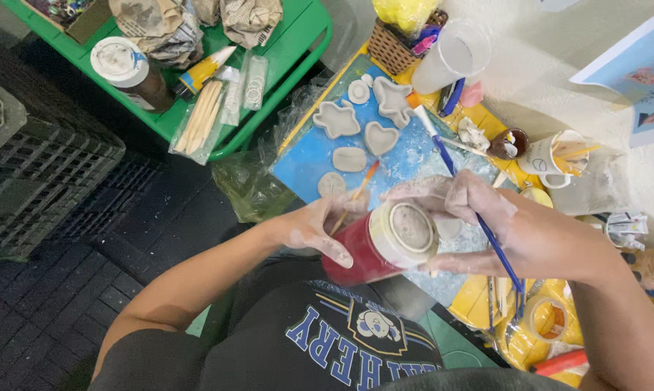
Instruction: The person paints a small clay object using red glaze and a fine brush, then cleans the brush in a container of water. They use a wooden stick to mix the glaze and paint onto the clay surface by hand.
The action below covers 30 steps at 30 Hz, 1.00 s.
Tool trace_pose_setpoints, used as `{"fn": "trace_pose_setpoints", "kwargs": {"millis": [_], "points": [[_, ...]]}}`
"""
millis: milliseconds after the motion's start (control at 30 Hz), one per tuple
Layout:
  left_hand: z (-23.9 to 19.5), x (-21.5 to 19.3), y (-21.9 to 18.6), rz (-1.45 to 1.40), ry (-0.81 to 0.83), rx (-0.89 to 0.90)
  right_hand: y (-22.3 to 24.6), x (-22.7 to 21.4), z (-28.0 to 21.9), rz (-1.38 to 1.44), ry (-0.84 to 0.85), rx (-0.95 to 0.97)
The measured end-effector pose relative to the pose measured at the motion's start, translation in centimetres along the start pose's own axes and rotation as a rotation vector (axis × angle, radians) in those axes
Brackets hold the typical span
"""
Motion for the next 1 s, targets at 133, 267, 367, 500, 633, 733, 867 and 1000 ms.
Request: {"fn": "trace_pose_setpoints", "kwargs": {"millis": [133, 267, 367, 500, 633, 733, 867, 1000], "points": [[0.5, 2.4, 0.3, -0.274, 0.2, 0.043, 1.7, 0.0, 0.2, 0.024, -0.031, -0.104], [0.3, 3.6, 1.1, -0.398, 0.201, 0.029, 2.9, 0.1, 0.2, -0.004, -0.045, -0.098], [-1.1, 3.2, 0.1, -0.315, 0.096, 0.068, -3.0, 5.0, -3.5, -0.271, 0.578, 0.62], [-3.2, 2.9, -2.4, -0.116, -0.148, 0.133, 2.1, 2.0, 0.0, 0.095, -0.021, 0.124], [-5.9, 2.8, -6.1, 0.141, -0.36, 0.303, 0.8, 4.8, 1.7, 1.024, 0.023, 0.491], [-8.6, 0.7, -6.9, 0.519, -0.661, 0.198, 2.6, 3.2, 5.5, 0.407, -0.071, 0.215], [-11.5, 0.4, -9.5, 0.57, -0.629, 0.642, 5.8, 2.3, 10.2, -0.256, -0.24, -0.1], [-14.3, -1.7, -10.7, 0.65, -0.816, 0.685, 4.0, 4.8, 14.9, 0.705, -0.185, 0.134]]}}
Point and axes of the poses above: each hand's wrist, its own z-axis towards the middle knuckle, its own x-axis out of the palm, y = z × x, the point moved 9 cm from there along z, towards the middle knuckle, and after that the axes turned 14 degrees about -z, right-handed, at the moved point
